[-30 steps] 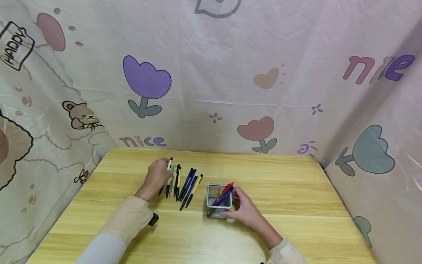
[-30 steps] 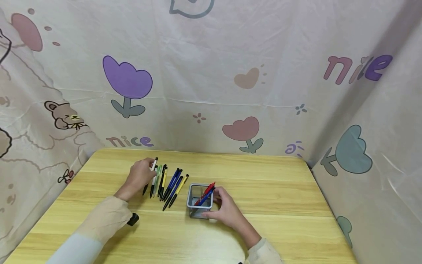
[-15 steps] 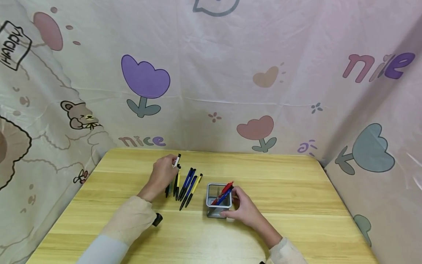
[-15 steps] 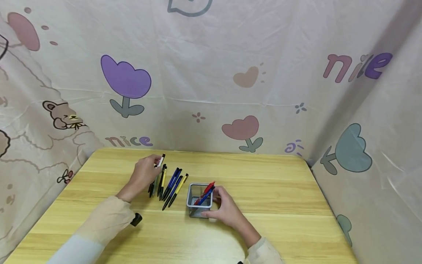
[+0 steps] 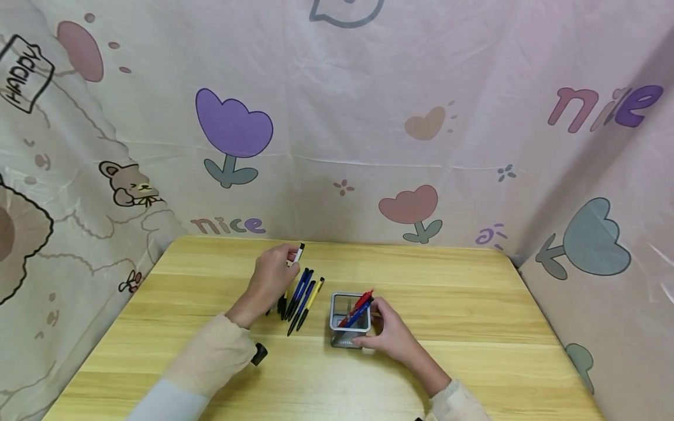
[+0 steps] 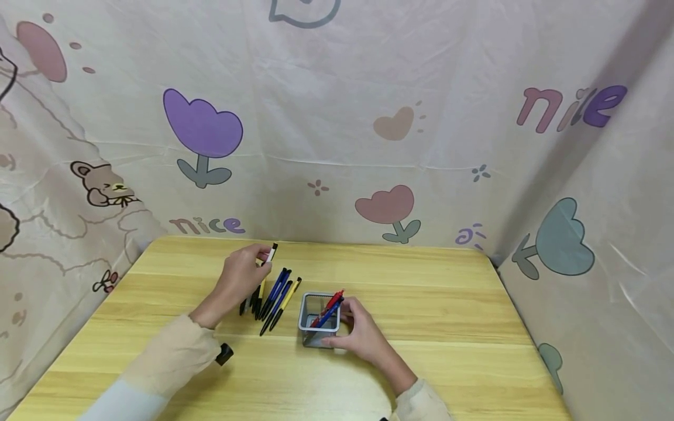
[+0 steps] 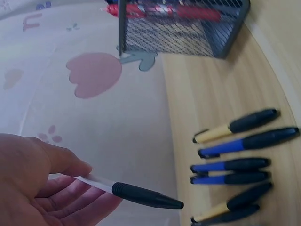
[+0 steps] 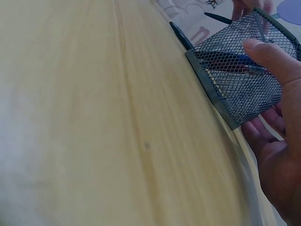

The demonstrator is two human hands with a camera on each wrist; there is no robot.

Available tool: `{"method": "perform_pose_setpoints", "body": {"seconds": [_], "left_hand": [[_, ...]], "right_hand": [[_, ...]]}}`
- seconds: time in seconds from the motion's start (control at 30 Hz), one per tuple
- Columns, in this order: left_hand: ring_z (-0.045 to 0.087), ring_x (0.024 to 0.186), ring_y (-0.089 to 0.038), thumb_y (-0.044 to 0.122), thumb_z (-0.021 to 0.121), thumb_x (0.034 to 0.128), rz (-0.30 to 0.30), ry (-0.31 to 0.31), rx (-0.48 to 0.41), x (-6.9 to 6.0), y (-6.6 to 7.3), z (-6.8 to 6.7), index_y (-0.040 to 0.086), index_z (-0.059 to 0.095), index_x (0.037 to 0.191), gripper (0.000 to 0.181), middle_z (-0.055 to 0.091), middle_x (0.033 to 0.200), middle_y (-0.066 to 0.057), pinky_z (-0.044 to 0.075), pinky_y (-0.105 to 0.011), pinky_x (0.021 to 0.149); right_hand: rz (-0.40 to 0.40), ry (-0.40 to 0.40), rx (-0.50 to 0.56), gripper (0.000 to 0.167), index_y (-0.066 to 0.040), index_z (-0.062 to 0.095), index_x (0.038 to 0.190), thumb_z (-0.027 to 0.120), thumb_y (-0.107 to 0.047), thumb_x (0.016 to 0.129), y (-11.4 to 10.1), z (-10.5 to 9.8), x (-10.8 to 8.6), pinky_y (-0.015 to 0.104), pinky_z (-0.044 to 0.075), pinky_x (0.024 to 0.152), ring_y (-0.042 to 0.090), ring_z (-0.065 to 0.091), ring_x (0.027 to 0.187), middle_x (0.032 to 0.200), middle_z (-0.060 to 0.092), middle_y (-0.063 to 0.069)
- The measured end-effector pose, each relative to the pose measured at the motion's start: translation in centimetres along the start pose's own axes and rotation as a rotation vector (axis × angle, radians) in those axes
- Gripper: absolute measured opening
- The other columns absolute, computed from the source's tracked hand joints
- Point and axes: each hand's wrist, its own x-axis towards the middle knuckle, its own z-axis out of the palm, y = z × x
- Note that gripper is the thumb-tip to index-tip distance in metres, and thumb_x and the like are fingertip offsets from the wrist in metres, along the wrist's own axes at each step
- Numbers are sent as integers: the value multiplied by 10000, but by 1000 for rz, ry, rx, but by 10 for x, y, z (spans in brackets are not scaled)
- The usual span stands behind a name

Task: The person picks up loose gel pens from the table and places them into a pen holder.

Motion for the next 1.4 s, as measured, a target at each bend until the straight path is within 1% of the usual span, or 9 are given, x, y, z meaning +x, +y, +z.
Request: {"method": "perform_pose_setpoints", "body": {"seconds": [0.13,0.27,0.43,0.63,0.83,0.93,1.03,1.27,1.4], "left_hand": [[717,780,-227,10,705,886,45,22,4,-1,10,1,-36,743,1121,242,776,934,-141,581,-328,648],[708,742,-189,29,720,905,67,32,-11,-4,21,1,-17,749,1112,214,774,931,-128,574,-287,601],[699,698,-151,41,739,907,114,48,-12,-7,35,-1,-5,754,1091,190,776,914,-113,582,-285,607],[718,696,-130,43,748,906,163,50,-38,-10,49,-2,3,755,1082,180,779,912,-99,599,-262,614],[713,687,-109,50,767,901,209,51,-73,-14,63,-2,16,752,1072,175,778,906,-76,567,-191,588],[705,693,-100,67,753,923,233,32,-88,-16,70,-1,20,748,1087,171,776,923,-72,536,-141,569],[713,712,-103,67,744,933,257,11,-121,-17,76,-1,19,739,1097,171,773,934,-79,533,-115,581],[744,763,-152,43,751,924,302,-30,-255,-21,85,2,-2,727,1122,204,775,953,-104,584,-137,660],[745,782,-161,56,754,930,328,-50,-300,-24,88,5,7,724,1110,189,771,975,-107,602,-158,697]], "right_hand": [[0,-1,-1,711,-156,538,1305,952,-213,730,0,0,0,149,478,1052,258,645,1241,1268,636,68],[-3,-3,6,710,-152,539,1305,952,-208,730,0,0,0,159,487,1048,262,647,1238,1270,638,72],[-1,-4,20,702,-144,542,1295,952,-193,728,0,0,0,158,503,1027,272,649,1229,1268,637,81],[0,-3,18,697,-145,541,1290,953,-198,730,-1,1,0,151,503,1020,264,648,1224,1263,635,76],[-5,-8,23,697,-143,537,1292,952,-196,734,0,0,0,175,515,1021,269,650,1224,1264,639,79],[-9,-4,10,688,-147,538,1283,952,-207,736,1,0,0,171,506,1029,262,651,1223,1259,643,70],[-14,0,3,681,-154,540,1278,951,-212,738,1,0,0,164,492,1046,253,649,1227,1261,642,58],[-27,-10,22,673,-145,530,1277,945,-207,751,1,0,0,181,514,1034,262,663,1208,1268,649,75],[-34,-11,30,675,-148,529,1279,944,-195,749,3,0,0,185,525,1014,254,669,1188,1264,648,75]]}}
